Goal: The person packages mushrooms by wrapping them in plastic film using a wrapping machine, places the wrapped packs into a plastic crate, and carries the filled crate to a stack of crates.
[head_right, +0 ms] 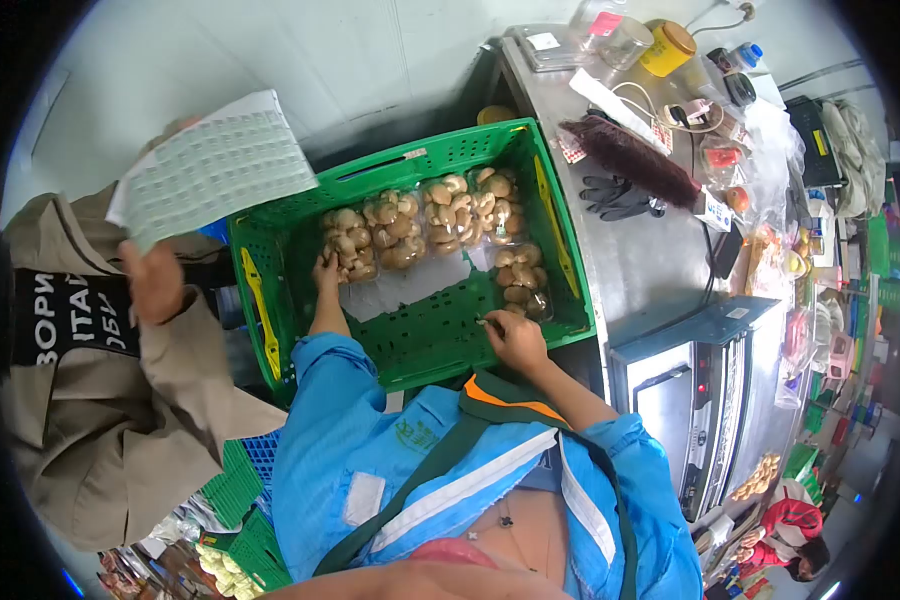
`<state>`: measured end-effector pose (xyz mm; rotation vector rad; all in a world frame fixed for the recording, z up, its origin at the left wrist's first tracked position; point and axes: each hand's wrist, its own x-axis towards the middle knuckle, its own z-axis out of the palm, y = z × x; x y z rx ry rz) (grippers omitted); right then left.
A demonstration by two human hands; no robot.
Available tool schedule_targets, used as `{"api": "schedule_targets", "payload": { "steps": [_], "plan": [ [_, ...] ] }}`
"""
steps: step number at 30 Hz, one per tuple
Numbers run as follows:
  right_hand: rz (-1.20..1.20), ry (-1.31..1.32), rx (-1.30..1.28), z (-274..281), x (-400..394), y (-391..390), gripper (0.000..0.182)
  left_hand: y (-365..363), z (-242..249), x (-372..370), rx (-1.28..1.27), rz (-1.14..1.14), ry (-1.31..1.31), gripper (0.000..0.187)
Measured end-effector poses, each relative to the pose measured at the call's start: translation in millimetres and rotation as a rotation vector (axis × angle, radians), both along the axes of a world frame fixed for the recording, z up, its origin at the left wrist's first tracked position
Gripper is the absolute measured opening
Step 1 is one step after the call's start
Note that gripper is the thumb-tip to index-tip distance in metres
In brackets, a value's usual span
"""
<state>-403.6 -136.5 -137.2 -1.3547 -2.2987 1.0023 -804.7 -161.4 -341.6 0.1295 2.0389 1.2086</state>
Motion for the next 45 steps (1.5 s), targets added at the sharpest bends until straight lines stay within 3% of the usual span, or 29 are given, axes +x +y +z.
{"api": "schedule_targets", "payload": {
  "steps": [1,2,3,5,6,8,10,11,12,14,15,18,23,25,26,28,29,32,35,36,40,42,45],
  "plan": [
    [0.009,0.009,0.035,-1.3,0.0,2.8,0.012,-3.9,-33.2,-5.7,0.000,-0.072,0.216,0.052],
    [0.007,0.008,0.043,-0.3,-1.0,6.8,0.012,1.7,-33.8,-4.8,0.003,-0.148,0.434,0.050],
    [0.042,0.007,0.079,0.6,-1.8,5.3,0.011,1.8,-34.6,-1.9,0.004,-0.156,0.433,0.050],
    [0.060,0.006,0.112,1.5,-2.1,2.2,0.010,13.1,34.6,31.0,-0.624,-0.131,0.762,0.045],
    [0.059,0.014,0.114,2.1,-1.3,2.1,0.009,16.2,45.3,42.0,-0.619,-0.142,0.765,0.045],
    [0.044,0.024,0.118,2.3,0.8,2.3,0.009,24.1,59.3,61.1,-0.353,0.096,1.097,0.031],
    [0.047,0.005,0.161,2.3,2.2,0.2,0.008,43.6,71.1,92.2,0.093,-0.308,0.941,0.028],
    [0.041,0.004,0.155,3.2,2.2,-0.8,0.008,55.8,101.8,121.2,0.360,-0.622,1.056,0.017],
    [0.021,-0.024,0.120,4.8,2.0,-1.4,0.009,68.2,99.2,148.2,0.265,-0.951,1.022,0.024],
    [0.000,-0.056,0.093,4.5,4.2,-4.2,0.010,82.8,84.4,194.1,0.503,-1.240,1.241,0.042],
    [0.004,-0.067,0.100,2.0,5.6,-5.8,0.011,91.6,73.7,209.4,0.515,-1.240,1.244,0.042],
    [-0.017,-0.086,0.094,-0.1,6.8,-3.7,0.012,125.0,44.2,238.8,0.226,-1.678,1.435,0.054],
    [-0.027,-0.078,0.050,3.1,7.5,-2.0,0.012,135.7,52.5,239.2,0.121,-1.791,1.544,0.055],
    [-0.021,-0.059,0.061,0.4,7.7,-1.9,0.011,134.5,59.0,236.2,0.242,-1.761,1.316,0.055],
    [-0.013,-0.045,0.070,-0.1,8.4,-0.9,0.011,134.1,50.0,238.0,0.243,-1.759,1.320,0.055],
    [-0.007,-0.048,0.089,0.0,8.4,0.3,0.011,129.6,35.8,239.7,0.403,-1.818,1.411,0.053],
    [-0.004,-0.051,0.107,-0.8,7.2,-0.3,0.011,132.8,33.8,240.8,0.397,-1.820,1.412,0.053],
    [-0.002,-0.023,0.111,-3.3,7.7,-0.5,0.010,163.5,35.9,249.4,0.337,-1.813,1.734,0.046],
    [-0.004,-0.022,0.100,1.2,8.2,0.4,0.010,200.2,33.0,246.5,0.362,-1.954,1.737,0.043],
    [0.006,-0.024,0.099,0.0,8.5,-0.2,0.010,204.4,30.5,245.7,0.376,-1.892,1.839,0.042],
    [0.011,-0.009,0.115,-4.1,7.8,-0.5,0.010,192.7,29.7,250.6,0.333,-1.859,1.758,0.041],
    [0.018,-0.013,0.113,-4.3,8.6,0.8,0.010,188.9,19.2,253.3,0.624,-1.906,1.672,0.039],
    [0.011,-0.004,0.123,-4.2,7.6,-1.0,0.010,198.6,39.6,262.4,0.388,-2.055,1.663,0.040]
  ]
}}
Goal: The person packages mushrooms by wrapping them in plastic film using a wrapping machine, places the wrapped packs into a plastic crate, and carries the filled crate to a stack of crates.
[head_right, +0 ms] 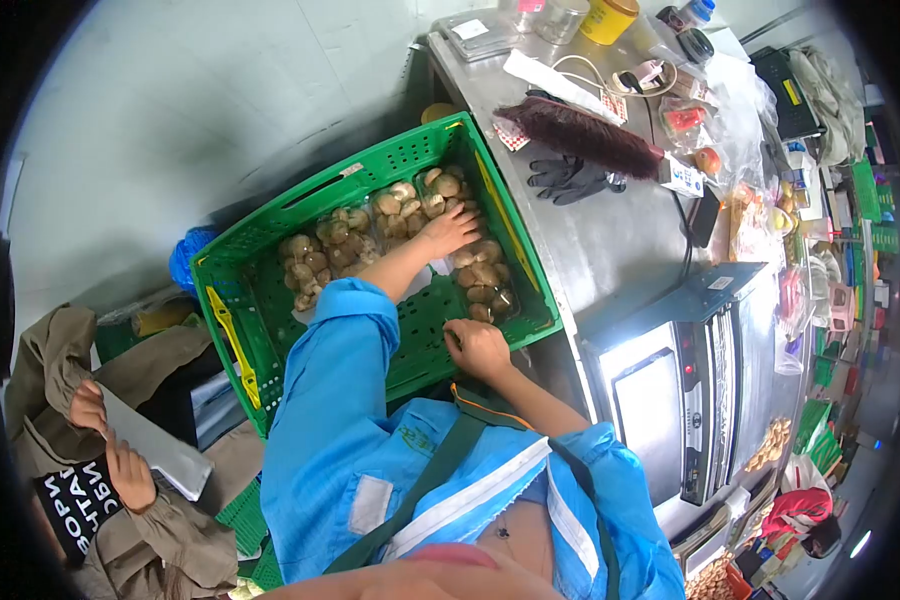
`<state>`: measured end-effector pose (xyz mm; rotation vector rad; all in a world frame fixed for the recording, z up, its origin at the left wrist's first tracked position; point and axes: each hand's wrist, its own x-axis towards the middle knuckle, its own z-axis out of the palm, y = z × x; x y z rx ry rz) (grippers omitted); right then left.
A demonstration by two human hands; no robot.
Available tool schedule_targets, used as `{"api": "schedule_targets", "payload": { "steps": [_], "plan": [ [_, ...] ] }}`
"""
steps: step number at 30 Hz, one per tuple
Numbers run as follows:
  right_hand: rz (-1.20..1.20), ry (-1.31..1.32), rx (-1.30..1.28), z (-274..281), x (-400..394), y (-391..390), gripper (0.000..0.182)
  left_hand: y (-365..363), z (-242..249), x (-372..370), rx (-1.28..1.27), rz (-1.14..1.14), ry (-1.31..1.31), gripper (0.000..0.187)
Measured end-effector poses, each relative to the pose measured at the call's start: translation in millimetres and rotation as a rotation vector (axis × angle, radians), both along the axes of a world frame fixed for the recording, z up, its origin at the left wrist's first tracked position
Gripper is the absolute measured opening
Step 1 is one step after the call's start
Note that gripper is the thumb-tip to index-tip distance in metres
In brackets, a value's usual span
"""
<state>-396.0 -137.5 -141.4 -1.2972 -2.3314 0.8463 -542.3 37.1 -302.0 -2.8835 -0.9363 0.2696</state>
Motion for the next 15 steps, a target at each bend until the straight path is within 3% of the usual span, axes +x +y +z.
{"api": "schedule_targets", "payload": {
  "steps": [2,4,9,15],
  "plan": [
    [-0.006,-0.013,-0.023,2.3,0.4,0.7,0.011,15.2,3.0,10.2,0.023,-0.040,0.006,0.043],
    [-0.015,-0.011,-0.029,0.5,0.7,0.3,0.011,26.7,-0.2,22.8,-0.079,-0.078,0.176,0.051],
    [-0.022,-0.001,-0.053,-2.2,1.5,0.3,0.012,33.3,-15.2,30.2,-0.088,-0.080,0.209,0.062],
    [-0.022,-0.023,-0.087,3.6,2.1,3.5,0.012,38.7,4.8,15.4,-0.109,-0.065,0.160,0.068]
  ]
}}
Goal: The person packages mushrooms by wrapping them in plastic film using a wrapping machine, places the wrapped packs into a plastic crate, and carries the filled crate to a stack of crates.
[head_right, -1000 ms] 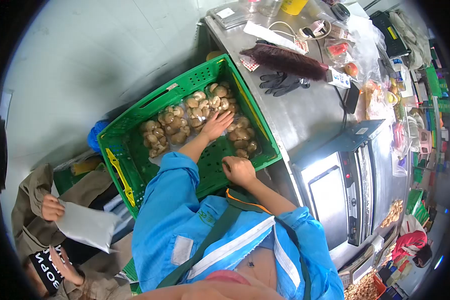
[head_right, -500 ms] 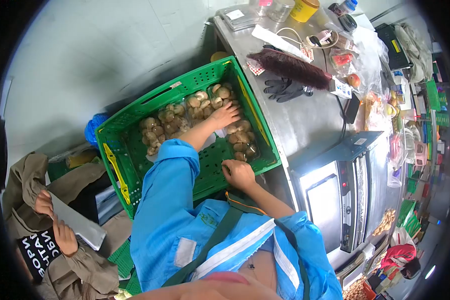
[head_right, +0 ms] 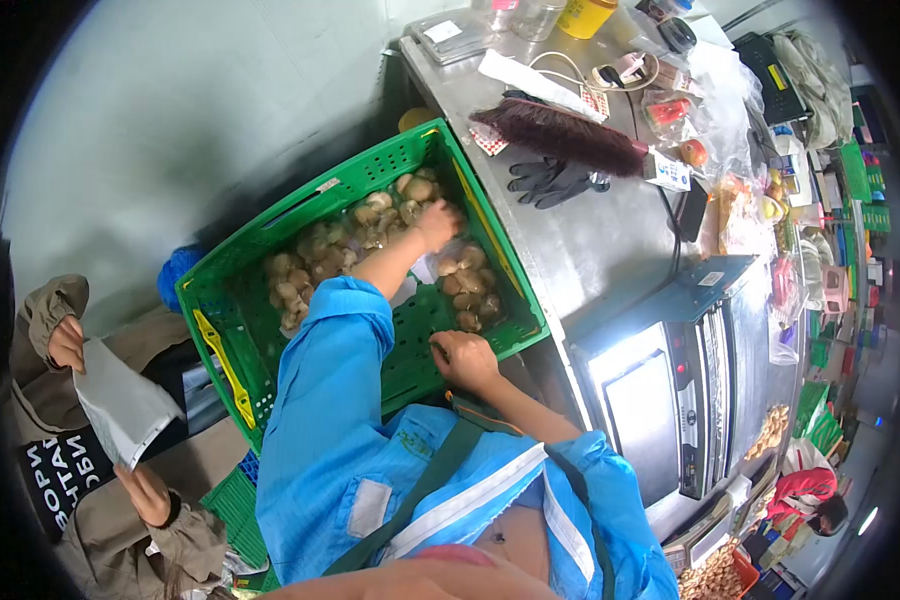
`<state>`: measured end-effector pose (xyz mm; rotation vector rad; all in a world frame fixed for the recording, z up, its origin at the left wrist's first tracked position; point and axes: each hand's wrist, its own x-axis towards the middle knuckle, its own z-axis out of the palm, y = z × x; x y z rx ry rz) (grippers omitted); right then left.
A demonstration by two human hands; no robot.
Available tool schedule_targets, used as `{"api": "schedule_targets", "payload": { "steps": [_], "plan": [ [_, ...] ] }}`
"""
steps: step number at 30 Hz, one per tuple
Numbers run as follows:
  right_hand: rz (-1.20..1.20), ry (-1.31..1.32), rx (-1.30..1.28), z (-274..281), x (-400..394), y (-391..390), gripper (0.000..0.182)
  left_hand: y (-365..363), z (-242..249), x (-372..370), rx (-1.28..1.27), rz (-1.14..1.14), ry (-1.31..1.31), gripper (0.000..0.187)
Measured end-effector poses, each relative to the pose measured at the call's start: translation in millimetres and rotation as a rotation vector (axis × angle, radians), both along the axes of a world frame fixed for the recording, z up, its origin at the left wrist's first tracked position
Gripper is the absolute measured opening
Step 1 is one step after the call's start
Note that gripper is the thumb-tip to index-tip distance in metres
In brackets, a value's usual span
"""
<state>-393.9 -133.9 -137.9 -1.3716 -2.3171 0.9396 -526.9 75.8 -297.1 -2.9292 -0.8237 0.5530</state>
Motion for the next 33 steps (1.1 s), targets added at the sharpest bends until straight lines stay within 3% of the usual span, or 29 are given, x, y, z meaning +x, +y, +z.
{"api": "schedule_targets", "payload": {
  "steps": [2,6,8,9,11,13,14,15,16,18,19,21,25,26,30,32,33],
  "plan": [
    [0.003,0.030,0.048,-3.1,-0.9,-0.2,0.011,14.6,0.6,0.2,-0.111,0.141,0.029,0.073],
    [-0.005,0.012,0.011,-2.1,-1.0,2.2,0.011,5.1,1.1,-9.9,-0.051,0.143,-0.056,0.072],
    [-0.010,0.064,0.037,-5.2,-1.2,0.7,0.012,-20.5,3.2,-13.4,0.059,0.212,-0.374,0.066],
    [-0.002,0.065,0.036,-5.6,-0.7,1.3,0.012,-35.8,7.3,-17.0,0.059,0.220,-0.372,0.066],
    [-0.003,0.056,0.028,-5.0,-0.5,1.9,0.013,-71.0,43.3,-31.7,0.151,0.597,-0.906,0.056],
    [-0.006,0.071,0.028,-3.2,-1.2,2.7,0.012,-98.8,51.1,-77.5,0.111,0.969,-1.042,0.051],
    [-0.017,0.084,0.030,-2.4,-2.3,2.9,0.011,-109.8,45.3,-107.1,0.263,1.050,-1.207,0.048],
    [-0.018,0.087,0.026,-1.7,-2.7,3.6,0.011,-125.1,82.0,-133.0,0.203,1.400,-0.941,0.055],
    [-0.009,0.076,0.016,-0.8,-2.2,4.5,0.011,-147.1,11.3,-169.0,0.737,1.449,-0.926,0.061],
    [0.019,0.069,0.000,-0.3,-2.7,4.4,0.011,-176.6,-3.2,-216.5,0.826,1.953,-0.804,0.063],
    [0.006,0.074,-0.003,0.0,-3.6,4.2,0.011,-186.5,-14.4,-223.1,0.837,1.967,-0.793,0.063],
    [0.008,0.082,-0.003,0.0,-5.8,5.8,0.011,-195.6,-34.9,-233.4,0.423,2.378,-0.721,0.071],
    [0.015,0.071,0.022,1.4,-6.3,3.1,0.010,-174.8,-37.5,-222.7,0.419,2.303,-0.774,0.080],
    [0.022,0.061,0.018,1.5,-7.2,4.3,0.010,-178.9,-32.9,-226.1,0.311,2.306,-0.832,0.081],
    [0.032,0.021,0.017,-1.2,-5.3,3.0,0.010,-179.6,-35.7,-220.0,0.405,2.267,-0.869,0.078],
    [0.015,0.017,0.018,-1.0,-4.8,2.7,0.010,-170.7,-2.3,-188.2,0.679,1.821,-0.732,0.074],
    [0.021,0.020,0.023,-0.4,-3.7,2.0,0.011,-164.6,8.6,-165.7,0.585,1.598,-0.897,0.072]
  ]
}}
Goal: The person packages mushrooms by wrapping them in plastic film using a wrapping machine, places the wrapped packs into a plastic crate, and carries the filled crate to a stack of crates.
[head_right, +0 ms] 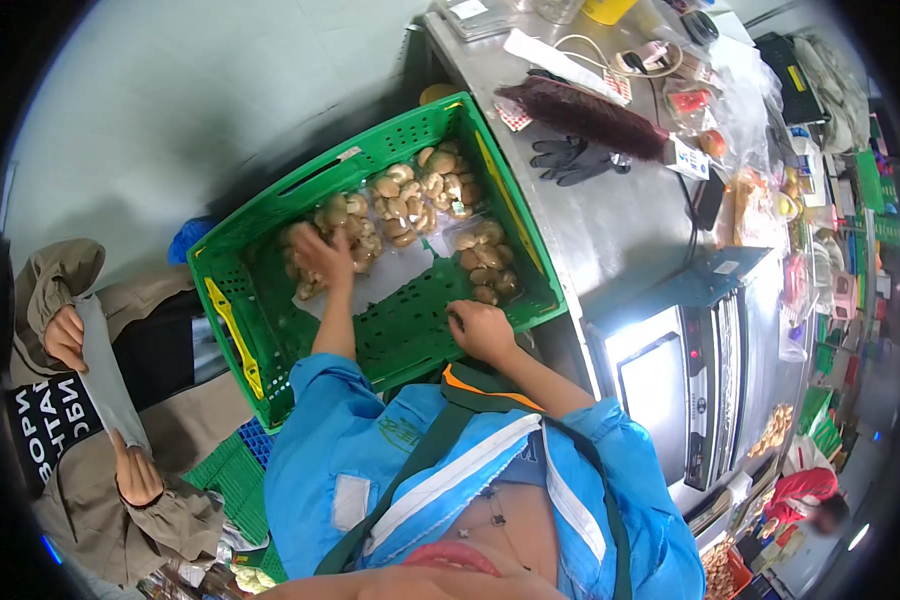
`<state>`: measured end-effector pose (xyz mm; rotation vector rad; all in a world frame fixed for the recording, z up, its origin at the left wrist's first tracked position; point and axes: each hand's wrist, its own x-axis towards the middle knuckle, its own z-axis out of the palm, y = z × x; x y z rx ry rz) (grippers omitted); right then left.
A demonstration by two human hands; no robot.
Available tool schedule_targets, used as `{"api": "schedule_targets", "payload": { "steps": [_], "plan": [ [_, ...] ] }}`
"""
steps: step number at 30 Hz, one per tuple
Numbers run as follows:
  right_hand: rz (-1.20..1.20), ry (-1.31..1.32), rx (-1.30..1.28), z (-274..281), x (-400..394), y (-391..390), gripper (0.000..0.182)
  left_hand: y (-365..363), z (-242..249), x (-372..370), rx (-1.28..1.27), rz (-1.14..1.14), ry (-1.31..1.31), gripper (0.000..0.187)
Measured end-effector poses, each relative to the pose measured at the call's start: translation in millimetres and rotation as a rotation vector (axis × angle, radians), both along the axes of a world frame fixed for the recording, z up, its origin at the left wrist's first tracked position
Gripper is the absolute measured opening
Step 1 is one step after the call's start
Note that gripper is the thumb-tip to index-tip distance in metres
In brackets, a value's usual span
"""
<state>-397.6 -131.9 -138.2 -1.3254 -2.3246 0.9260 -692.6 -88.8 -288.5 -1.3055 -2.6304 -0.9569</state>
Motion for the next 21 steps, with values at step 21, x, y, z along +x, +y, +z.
{"api": "schedule_targets", "payload": {
  "steps": [21],
  "plan": [
    [-1.147,0.523,-0.041,87.3,197.1,-204.7,0.011,63.8,45.8,192.7,0.329,-1.049,-0.270,0.065]
  ]
}}
